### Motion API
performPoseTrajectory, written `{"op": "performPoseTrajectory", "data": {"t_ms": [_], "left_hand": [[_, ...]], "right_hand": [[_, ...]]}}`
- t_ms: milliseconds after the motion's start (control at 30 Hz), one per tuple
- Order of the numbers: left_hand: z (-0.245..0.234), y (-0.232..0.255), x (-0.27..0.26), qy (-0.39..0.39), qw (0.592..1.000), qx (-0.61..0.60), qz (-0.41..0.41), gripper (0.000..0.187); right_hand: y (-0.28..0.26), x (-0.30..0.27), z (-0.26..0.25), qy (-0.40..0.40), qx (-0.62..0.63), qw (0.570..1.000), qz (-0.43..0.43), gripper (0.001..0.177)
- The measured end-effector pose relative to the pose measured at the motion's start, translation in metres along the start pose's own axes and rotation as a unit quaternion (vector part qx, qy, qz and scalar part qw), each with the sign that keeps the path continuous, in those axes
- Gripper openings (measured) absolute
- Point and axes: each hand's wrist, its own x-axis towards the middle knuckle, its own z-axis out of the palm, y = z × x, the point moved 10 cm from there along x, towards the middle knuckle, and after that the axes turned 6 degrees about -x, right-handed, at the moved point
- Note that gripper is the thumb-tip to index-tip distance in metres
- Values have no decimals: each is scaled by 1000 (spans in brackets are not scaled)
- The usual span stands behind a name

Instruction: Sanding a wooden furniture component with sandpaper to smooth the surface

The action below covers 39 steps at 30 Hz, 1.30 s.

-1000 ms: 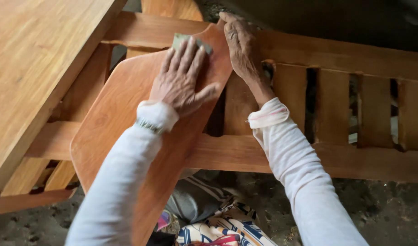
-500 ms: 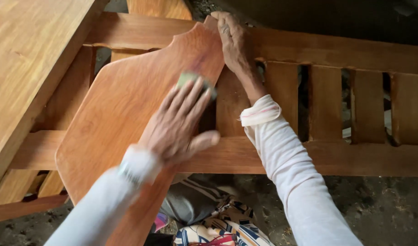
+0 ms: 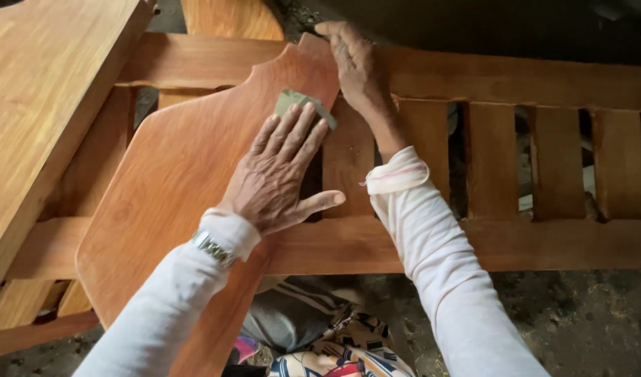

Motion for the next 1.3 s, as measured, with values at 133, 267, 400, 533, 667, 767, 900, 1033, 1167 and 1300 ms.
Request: {"op": "performPoseTrajectory", "data": {"t_ms": [133,267,400,533,667,767,900,1033,1167,1300], "left_hand": [[22,-26,20,-11,999,23,-21,102],[48,-58,59,-11,994,75,-73,109],[25,-25,29,14,997,56,-56,111],[-6,16,-20,-2,1000,14,-17,103],[-2,11,-13,-2,1000,17,-11,100],[15,-15,33,28,998,51,5,101],[56,-50,62,-25,990,106,-88,110],[17,-11,16,42,998,43,-36,108],[-12,24,-47,19,999,-11,-38,100],[1,7,-27,7,999,-6,-43,98]], "right_hand": [[-7,-6,0,-13,59,998,4,29],[-4,-4,-3,-36,137,990,16,27],[-13,-2,-6,-37,93,995,14,27],[-10,-2,-4,-21,68,997,26,28],[-24,-1,-10,-18,51,999,4,25],[-11,-1,-5,-47,104,993,18,30],[-18,-1,-10,-49,80,995,12,28],[-14,-2,-5,-50,94,994,18,29],[-20,-1,-7,-43,31,999,13,29],[-12,-2,-2,-62,27,997,30,31]]}}
